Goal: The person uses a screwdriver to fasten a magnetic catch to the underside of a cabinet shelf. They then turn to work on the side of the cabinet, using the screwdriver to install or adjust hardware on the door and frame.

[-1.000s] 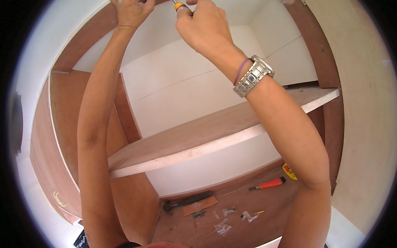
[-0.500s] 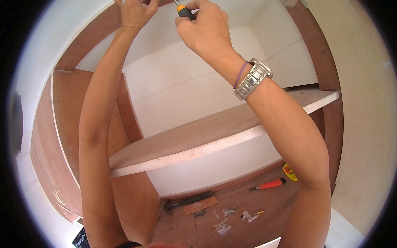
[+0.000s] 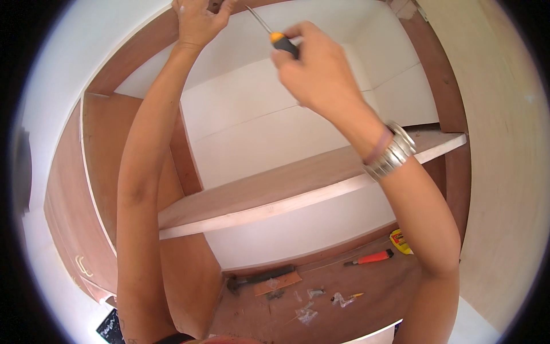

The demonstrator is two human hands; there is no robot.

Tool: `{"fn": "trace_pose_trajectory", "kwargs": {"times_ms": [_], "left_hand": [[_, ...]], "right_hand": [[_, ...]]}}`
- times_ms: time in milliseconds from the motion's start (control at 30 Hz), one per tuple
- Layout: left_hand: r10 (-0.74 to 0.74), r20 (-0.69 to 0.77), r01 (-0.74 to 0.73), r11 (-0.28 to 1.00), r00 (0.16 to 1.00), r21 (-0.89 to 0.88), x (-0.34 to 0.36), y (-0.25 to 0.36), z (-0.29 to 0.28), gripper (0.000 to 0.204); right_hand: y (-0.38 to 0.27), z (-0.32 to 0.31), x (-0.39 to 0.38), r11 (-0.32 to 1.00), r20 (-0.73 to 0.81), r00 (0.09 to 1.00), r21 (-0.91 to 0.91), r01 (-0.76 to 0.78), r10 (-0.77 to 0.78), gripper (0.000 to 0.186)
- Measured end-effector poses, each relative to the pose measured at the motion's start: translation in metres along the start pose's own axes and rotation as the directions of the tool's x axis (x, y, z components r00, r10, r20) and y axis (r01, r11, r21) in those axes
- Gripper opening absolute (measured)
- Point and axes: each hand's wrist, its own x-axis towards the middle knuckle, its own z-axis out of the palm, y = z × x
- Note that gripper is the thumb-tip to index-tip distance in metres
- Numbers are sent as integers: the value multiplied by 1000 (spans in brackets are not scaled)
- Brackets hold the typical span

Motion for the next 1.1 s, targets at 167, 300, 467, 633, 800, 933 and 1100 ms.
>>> {"fn": "trace_pose_trajectory", "kwargs": {"times_ms": [167,300,467,633,800,933,1100], "left_hand": [[96,22,-95,994,995,-52,-14,-1,-24,46],[-294,299,391,852,908,-348,-38,20,-28,48],[-759,505,797,31,411,-603,-42,40,-8,46],[-689,658,686,-322,303,-653,-27,37,-9,63],[-586,759,545,-552,284,-631,-15,32,-16,52],[-552,782,594,-537,290,-599,-8,36,-24,57],[-560,780,580,-549,279,-602,0,42,-31,57]], "right_hand": [[17,-43,-43,962,79,997,-273,25,-4,36],[28,-60,-61,913,130,952,-345,-218,277,35],[29,-58,-65,880,216,902,-389,-272,374,34],[27,-58,-64,827,241,857,-470,-308,456,36],[32,-59,-63,820,290,831,-490,-297,475,38],[34,-59,-63,802,276,823,-509,-314,497,38],[34,-60,-62,809,292,815,-493,-321,501,39]]}}
